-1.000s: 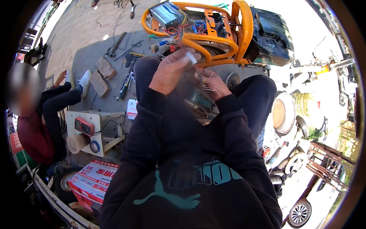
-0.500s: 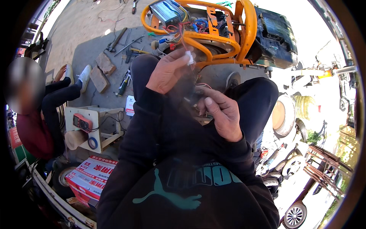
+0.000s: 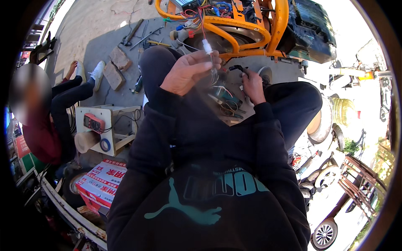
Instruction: The person sits on the ground and repairs the electrical wiring of a yellow electric scooter. They strip wire ends, twist them together, and wrap the connections with blue electrical tape. The person uses pliers to cut and strip wires and a soldering iron to secure the connections.
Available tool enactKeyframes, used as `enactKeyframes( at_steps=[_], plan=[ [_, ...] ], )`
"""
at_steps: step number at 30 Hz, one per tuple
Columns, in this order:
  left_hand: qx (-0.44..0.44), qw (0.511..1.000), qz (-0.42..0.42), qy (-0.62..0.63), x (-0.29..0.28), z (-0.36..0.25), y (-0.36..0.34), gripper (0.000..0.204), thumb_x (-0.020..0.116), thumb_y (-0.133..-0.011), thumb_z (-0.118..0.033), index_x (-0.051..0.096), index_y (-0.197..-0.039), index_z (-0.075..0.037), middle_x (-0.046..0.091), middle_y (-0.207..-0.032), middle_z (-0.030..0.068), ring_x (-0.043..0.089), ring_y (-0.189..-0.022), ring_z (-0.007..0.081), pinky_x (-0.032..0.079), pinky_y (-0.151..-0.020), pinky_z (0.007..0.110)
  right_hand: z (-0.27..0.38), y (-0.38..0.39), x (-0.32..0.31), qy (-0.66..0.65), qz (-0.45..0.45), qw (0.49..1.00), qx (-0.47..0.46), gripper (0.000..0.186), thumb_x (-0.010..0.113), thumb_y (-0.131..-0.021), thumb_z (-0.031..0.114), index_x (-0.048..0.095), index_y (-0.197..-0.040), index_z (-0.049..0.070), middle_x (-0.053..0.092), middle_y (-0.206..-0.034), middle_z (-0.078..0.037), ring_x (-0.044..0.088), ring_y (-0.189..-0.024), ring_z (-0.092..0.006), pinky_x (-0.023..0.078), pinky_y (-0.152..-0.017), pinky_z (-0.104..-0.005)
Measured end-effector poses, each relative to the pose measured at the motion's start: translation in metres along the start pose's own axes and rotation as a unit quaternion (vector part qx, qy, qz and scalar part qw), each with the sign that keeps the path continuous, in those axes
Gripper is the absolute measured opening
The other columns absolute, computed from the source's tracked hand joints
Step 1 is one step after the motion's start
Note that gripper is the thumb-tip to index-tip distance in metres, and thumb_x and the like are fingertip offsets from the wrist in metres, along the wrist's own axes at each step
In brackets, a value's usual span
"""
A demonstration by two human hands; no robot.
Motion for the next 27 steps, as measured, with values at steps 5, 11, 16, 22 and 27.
enactKeyframes(
  at_steps=[5, 11, 16, 22, 27],
  plan=[
    [0.033, 0.998, -0.024, -0.051, -0.009, 0.003, -0.001, 0.044, 0.067, -0.097, -0.005, 0.059, -0.14, 0.002, 0.07, -0.123, 0.0104, 0.067, -0.112, 0.0181, 0.053, -0.097, 0.03, -0.072, -0.023, 0.031, -0.125, 0.021, 0.976, 0.175, 0.023, 0.069, -0.091, 0.013, 0.077, -0.106, -0.003, 0.077, -0.084, -0.015, 0.074, -0.073, -0.0226, 0.058, -0.069, -0.0347],
    [0.024, 0.993, -0.057, -0.097, -0.022, 0.006, -0.006, 0.046, 0.067, -0.096, -0.008, 0.059, -0.14, 0.003, 0.069, -0.127, 0.0135, 0.066, -0.119, 0.0202, 0.05, -0.104, 0.034, -0.158, -0.015, 0.051, -0.057, 0.045, 0.955, 0.287, 0.032, 0.075, -0.086, 0.032, 0.081, -0.093, 0.001, 0.076, -0.083, -0.02, 0.075, -0.083, -0.0356, 0.058, -0.082, -0.0426],
    [0.007, 0.996, -0.063, -0.061, -0.03, 0.012, 0.0, 0.046, 0.067, -0.095, -0.004, 0.059, -0.14, 0.002, 0.07, -0.126, 0.0111, 0.065, -0.116, 0.0175, 0.052, -0.097, 0.032, -0.148, -0.015, 0.037, 0.03, -0.139, 0.953, 0.269, 0.045, 0.067, -0.095, 0.041, 0.077, -0.086, -0.002, 0.074, -0.079, -0.021, 0.072, -0.08, -0.0403, 0.055, -0.078, -0.0506],
    [-0.029, 0.994, -0.09, -0.057, -0.008, 0.006, 0.001, 0.043, 0.068, -0.094, -0.003, 0.061, -0.136, 0.003, 0.07, -0.124, 0.0111, 0.066, -0.115, 0.0185, 0.05, -0.104, 0.034, -0.197, 0.004, 0.1, -0.122, 0.05, 0.942, 0.308, 0.027, 0.07, -0.092, 0.019, 0.077, -0.101, -0.006, 0.076, -0.088, -0.021, 0.076, -0.076, -0.0315, 0.06, -0.068, -0.0406],
    [-0.033, 0.989, -0.111, -0.092, -0.002, 0.003, 0.004, 0.04, 0.069, -0.093, -0.002, 0.063, -0.133, 0.004, 0.071, -0.119, 0.0084, 0.067, -0.112, 0.0162, 0.05, -0.102, 0.032, -0.18, -0.008, 0.1, 0.077, 0.034, 0.957, 0.279, 0.04, 0.081, -0.081, 0.036, 0.077, -0.091, -0.003, 0.075, -0.094, -0.025, 0.074, -0.088, -0.0391, 0.057, -0.082, -0.0475]
  ],
)
Point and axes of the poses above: each hand's wrist, its own y-axis away from the middle knuckle, its own x-axis out of the palm, z = x × y, the point moved 6 cm from there along -y, towards the middle knuckle
